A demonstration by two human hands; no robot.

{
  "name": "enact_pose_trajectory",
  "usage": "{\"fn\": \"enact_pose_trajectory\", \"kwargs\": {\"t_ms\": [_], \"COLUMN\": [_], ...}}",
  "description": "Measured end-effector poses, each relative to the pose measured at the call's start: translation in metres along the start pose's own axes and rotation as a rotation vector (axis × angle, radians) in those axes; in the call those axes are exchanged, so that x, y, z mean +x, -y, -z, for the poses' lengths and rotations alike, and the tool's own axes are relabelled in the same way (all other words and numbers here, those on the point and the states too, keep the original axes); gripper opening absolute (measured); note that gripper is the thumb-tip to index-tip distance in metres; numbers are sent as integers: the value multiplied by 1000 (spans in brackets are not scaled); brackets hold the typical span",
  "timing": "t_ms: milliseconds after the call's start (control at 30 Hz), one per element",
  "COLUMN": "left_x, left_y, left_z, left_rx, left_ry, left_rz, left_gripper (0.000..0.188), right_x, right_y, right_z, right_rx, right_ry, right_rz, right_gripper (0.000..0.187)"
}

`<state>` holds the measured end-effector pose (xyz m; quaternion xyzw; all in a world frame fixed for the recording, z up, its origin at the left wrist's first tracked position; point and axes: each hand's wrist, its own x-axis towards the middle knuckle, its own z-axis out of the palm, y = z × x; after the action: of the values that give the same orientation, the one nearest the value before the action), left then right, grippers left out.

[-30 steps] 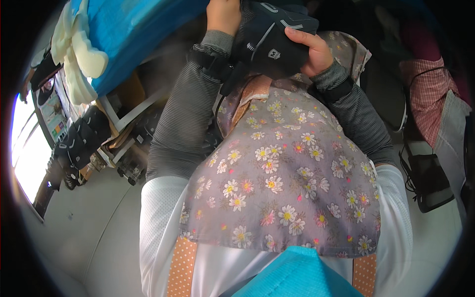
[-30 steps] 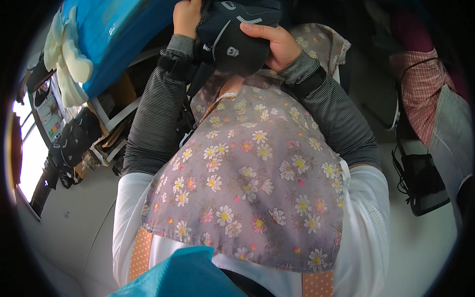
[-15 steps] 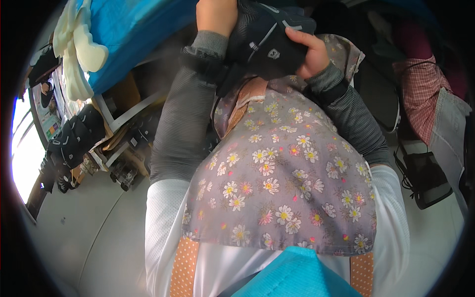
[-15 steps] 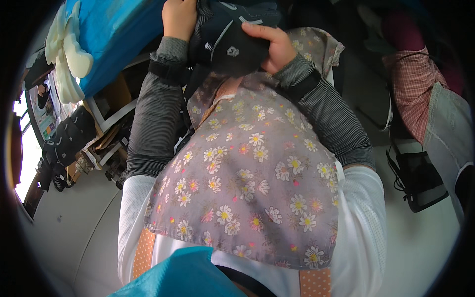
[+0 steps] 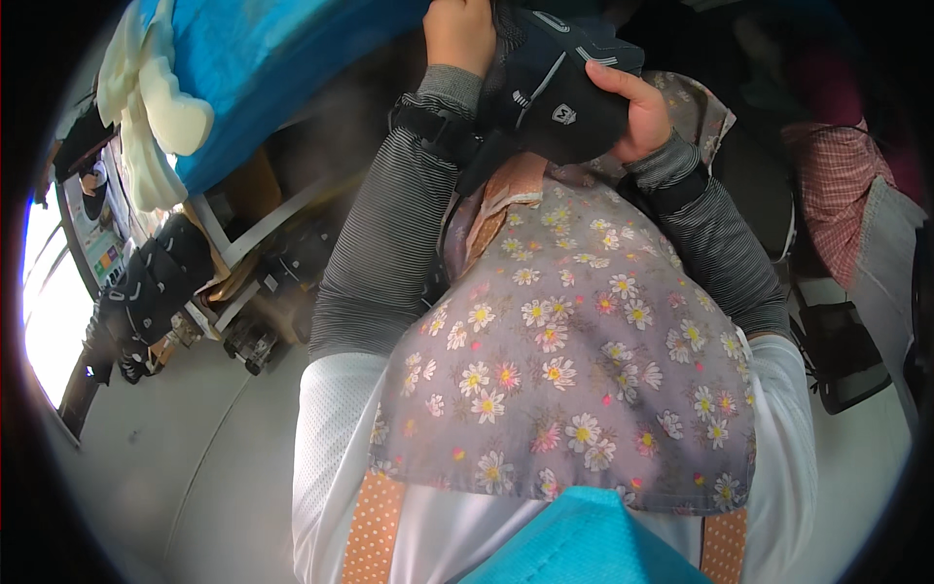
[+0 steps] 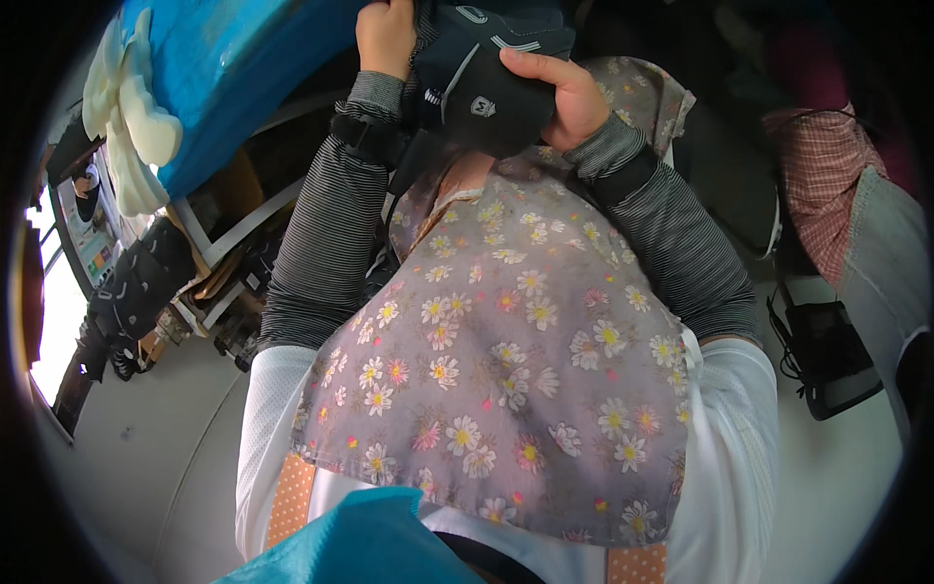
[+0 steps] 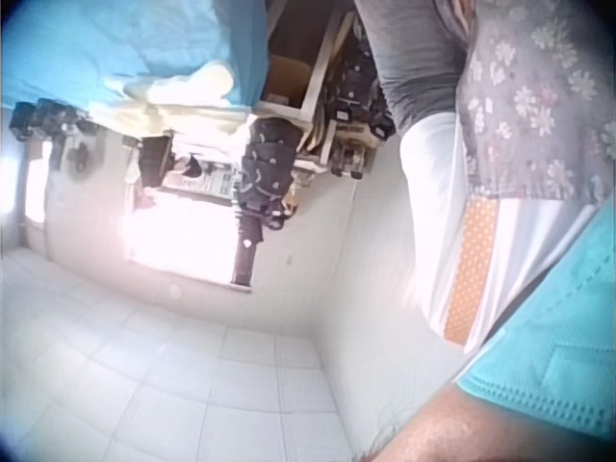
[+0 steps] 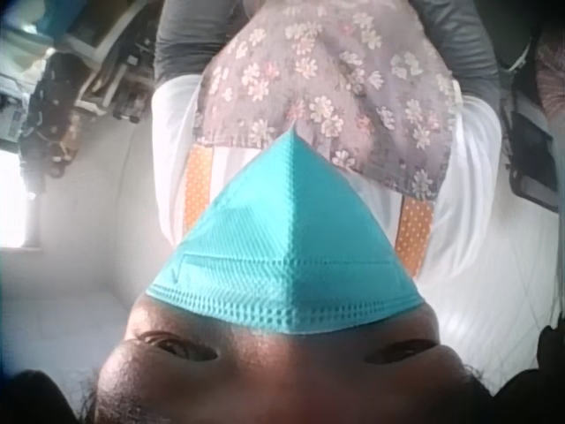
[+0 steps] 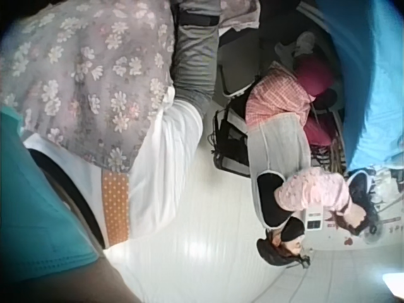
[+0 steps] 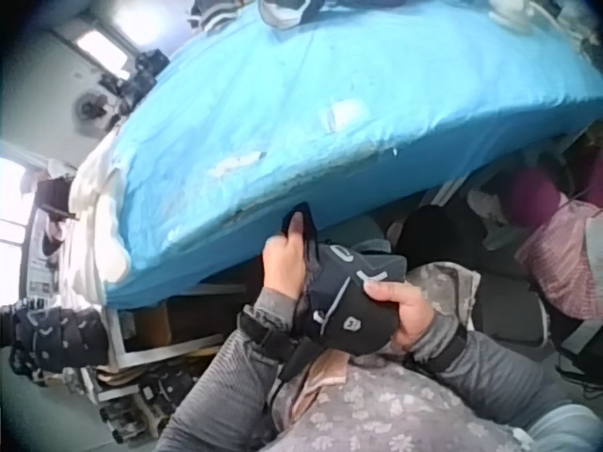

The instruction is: The person is manually assembling or inspecting shoe components, specifically fitting a foam lining into the heel area of a black shoe upper.

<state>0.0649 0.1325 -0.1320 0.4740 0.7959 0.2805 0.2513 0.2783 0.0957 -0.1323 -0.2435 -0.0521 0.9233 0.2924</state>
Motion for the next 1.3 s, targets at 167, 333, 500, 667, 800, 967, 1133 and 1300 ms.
{"fn": "enact_pose_trajectory", "kwargs": {"t_ms": [167, 333, 500, 667, 800, 967, 1133, 1300], "left_x": [-5, -14, -7, 2, -2, -4, -4, -19], "left_y": [11, -8, 11, 18, 13, 9, 14, -10], "left_z": [16, 27, 14, 0, -8, -2, 3, 41], "left_rx": [476, 533, 622, 244, -21, -127, -156, 70], "left_ry": [-116, -202, -183, -70, -121, -153, -267, -353], "left_rz": [-451, -626, -614, -258, -154, 39, -30, -376], "left_gripper": [29, 31, 32, 44, 61, 69, 63, 43], "right_x": [-1, 1, 8, 4, 5, -13, -25, -16], "right_y": [0, -4, -1, 5, 5, 0, -4, -11], "right_z": [-15, -5, 5, 1, 6, 7, -10, -13], "right_rx": [-2, 12, -33, -82, -52, 245, -261, -468], "right_ry": [22, -46, 21, 27, 68, 161, 78, 5], "right_rz": [-53, 48, 2, -4, 17, -37, 57, 141], "right_gripper": [27, 24, 23, 25, 31, 43, 43, 33]}}
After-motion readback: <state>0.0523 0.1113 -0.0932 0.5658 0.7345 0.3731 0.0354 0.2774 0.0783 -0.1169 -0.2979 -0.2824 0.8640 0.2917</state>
